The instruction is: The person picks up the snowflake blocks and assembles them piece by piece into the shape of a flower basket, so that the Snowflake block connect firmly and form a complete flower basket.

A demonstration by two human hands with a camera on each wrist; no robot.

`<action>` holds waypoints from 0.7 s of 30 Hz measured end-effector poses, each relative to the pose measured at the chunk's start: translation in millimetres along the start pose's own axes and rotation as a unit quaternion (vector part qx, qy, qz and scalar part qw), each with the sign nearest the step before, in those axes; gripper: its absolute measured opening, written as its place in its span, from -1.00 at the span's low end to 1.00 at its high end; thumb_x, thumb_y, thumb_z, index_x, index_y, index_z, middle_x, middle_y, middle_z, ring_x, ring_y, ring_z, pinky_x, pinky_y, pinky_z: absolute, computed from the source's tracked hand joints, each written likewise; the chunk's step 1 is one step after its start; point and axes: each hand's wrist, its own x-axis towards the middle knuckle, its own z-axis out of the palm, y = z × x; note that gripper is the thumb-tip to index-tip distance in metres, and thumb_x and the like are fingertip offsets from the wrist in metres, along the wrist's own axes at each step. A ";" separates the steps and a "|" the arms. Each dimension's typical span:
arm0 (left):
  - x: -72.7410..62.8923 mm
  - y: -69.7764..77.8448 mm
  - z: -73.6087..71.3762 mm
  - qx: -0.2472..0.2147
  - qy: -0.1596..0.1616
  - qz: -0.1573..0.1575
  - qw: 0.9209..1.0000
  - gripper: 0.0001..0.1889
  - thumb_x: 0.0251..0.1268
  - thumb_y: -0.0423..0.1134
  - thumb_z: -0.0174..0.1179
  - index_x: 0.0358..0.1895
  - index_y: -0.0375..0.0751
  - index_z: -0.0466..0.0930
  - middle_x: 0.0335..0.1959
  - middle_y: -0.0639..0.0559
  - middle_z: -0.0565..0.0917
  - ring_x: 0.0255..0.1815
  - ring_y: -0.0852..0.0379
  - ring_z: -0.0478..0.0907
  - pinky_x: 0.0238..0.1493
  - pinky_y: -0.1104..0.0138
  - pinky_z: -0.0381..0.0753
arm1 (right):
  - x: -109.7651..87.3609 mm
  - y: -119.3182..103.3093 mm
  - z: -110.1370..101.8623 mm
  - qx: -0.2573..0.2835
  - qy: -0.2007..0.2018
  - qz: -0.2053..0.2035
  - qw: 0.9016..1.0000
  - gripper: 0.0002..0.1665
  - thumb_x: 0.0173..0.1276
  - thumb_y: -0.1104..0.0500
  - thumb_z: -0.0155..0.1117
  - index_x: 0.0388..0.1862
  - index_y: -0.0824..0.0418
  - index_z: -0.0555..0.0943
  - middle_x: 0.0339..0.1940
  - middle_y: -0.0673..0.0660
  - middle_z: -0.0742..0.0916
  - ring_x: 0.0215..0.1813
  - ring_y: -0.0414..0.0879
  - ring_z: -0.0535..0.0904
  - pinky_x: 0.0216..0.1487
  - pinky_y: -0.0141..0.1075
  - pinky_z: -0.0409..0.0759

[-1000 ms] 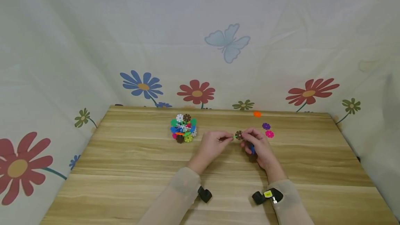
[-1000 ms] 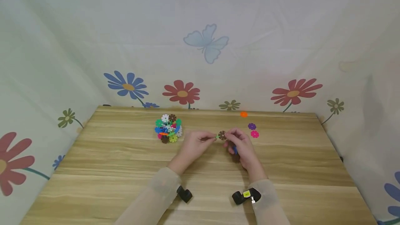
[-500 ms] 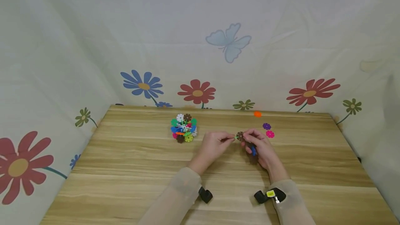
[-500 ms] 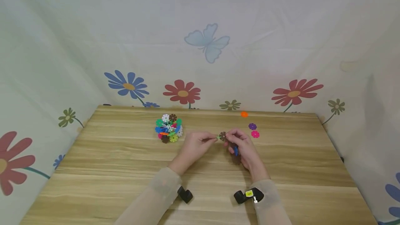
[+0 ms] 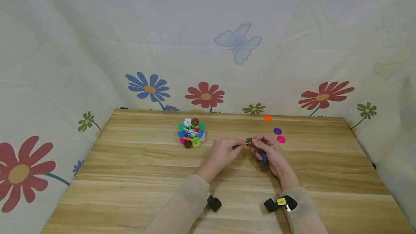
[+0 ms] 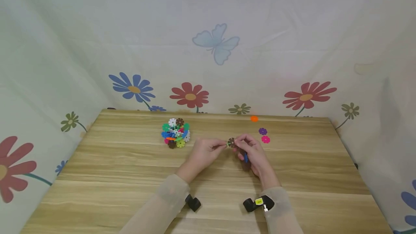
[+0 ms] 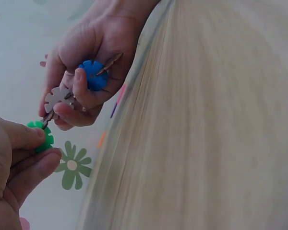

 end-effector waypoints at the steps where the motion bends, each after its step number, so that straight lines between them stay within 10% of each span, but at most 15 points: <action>1: 0.3 -0.3 0.5 0.000 0.001 -0.001 1.000 -0.95 0.42 -0.42 0.48 -0.15 -0.30 0.90 -0.18 -0.08 0.89 -0.17 0.07 0.88 -0.14 0.49 0.76 | 0.1 -0.1 -0.4 0.000 -0.001 -0.001 1.000 -0.77 0.72 0.22 0.24 -0.24 0.03 0.65 -0.28 0.03 0.75 -0.47 -0.22 0.59 -0.48 -0.45 0.53; 12: 3.1 -4.2 2.6 -0.048 0.000 -0.081 0.996 -0.91 0.50 -0.36 0.44 -0.06 -0.22 0.88 -0.10 -0.04 0.89 -0.10 0.18 0.83 -0.05 0.51 0.73 | -1.2 -1.4 -5.1 0.020 -0.026 0.003 0.999 -0.80 0.78 0.14 0.17 -0.09 0.01 0.71 -0.20 0.00 0.83 -0.23 -0.17 0.76 -0.27 -0.38 0.68; 21: 3.8 -5.1 0.5 -0.042 0.061 -0.118 0.990 -0.89 0.44 -0.43 0.45 -0.05 -0.27 0.87 -0.12 -0.09 0.88 -0.14 0.10 0.84 -0.07 0.46 0.76 | -4.3 -6.1 -15.0 0.032 -0.094 0.012 0.995 -0.72 0.81 0.11 0.08 0.21 0.05 0.73 0.07 0.11 0.85 -0.02 -0.06 0.83 0.00 -0.19 0.81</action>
